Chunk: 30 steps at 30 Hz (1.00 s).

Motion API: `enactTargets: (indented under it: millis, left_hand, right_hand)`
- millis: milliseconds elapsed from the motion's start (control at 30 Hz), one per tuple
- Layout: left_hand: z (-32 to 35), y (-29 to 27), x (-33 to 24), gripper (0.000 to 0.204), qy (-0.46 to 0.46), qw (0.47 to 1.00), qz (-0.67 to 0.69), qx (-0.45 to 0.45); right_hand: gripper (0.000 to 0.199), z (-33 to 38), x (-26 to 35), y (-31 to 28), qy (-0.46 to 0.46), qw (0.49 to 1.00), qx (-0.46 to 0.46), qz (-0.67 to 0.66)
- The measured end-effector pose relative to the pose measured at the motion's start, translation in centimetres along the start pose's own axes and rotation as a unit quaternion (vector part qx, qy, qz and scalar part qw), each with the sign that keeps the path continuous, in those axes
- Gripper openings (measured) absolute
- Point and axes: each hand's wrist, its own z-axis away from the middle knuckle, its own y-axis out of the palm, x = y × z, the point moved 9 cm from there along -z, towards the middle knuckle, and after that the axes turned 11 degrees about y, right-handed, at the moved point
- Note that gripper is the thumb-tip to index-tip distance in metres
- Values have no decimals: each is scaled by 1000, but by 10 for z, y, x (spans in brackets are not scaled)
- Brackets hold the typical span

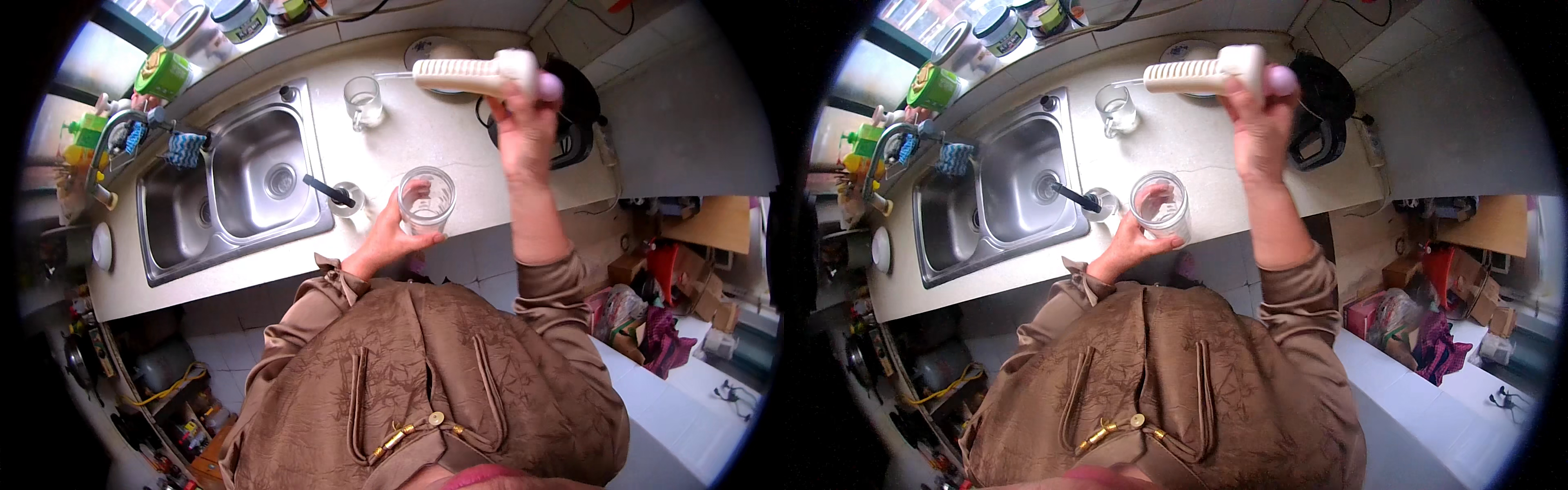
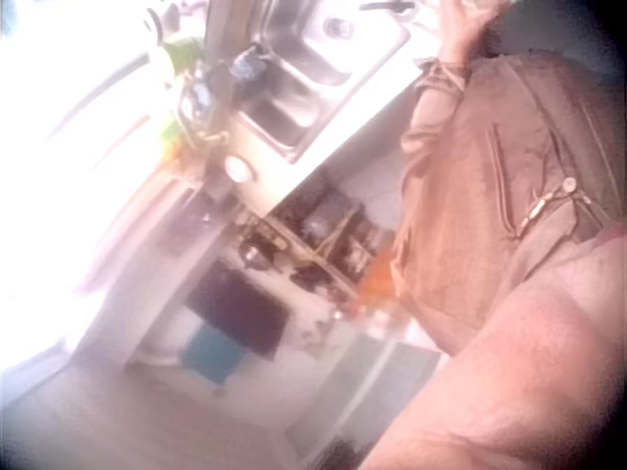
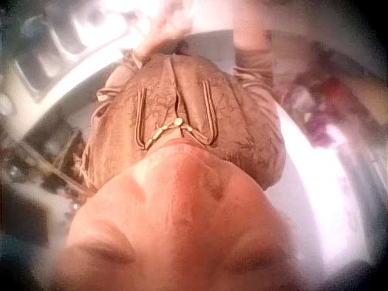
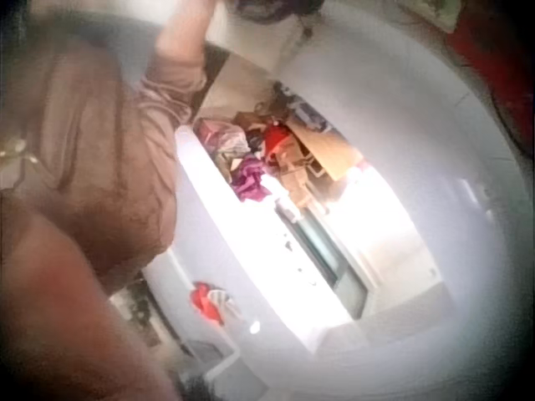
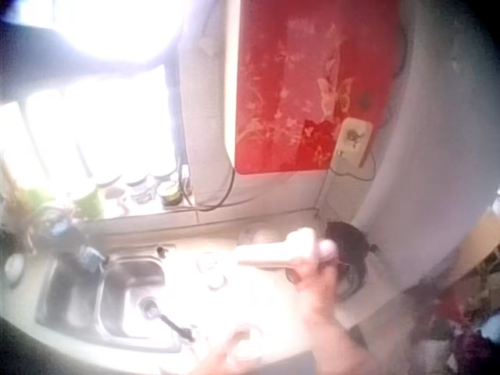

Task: The person walks from a living area to the kitchen, fills a clear spray bottle with water from the tap, and then adds hot water from an electric kettle. The person then adds a liquid from a white bottle into the mixture and secures the spray nozzle.

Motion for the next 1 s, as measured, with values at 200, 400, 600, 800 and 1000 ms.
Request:
enactTargets:
  millis: [200, 400, 600, 800, 1000]
  left_hand:
    - [15, 0, 5, 87, -9, 1000, -15, -20]
    - [28, -6, 14, 87, -31, 998, -40, -38]
    - [41, -11, 22, 88, -34, 997, -52, -50]
    - [37, -11, 24, 88, -40, 997, -48, -54]
    - [24, -13, 25, 88, -41, 996, -47, -58]
  right_hand:
    - [76, -27, -66, -30, -138, 973, -54, 179]
    - [82, -42, -102, -26, -333, 873, -16, 356]
    - [79, -31, -124, -26, -331, 803, 16, 495]
    - [60, -4, -151, -39, -303, 766, 80, 561]
    - [53, 9, -172, -59, -242, 755, 86, 603]
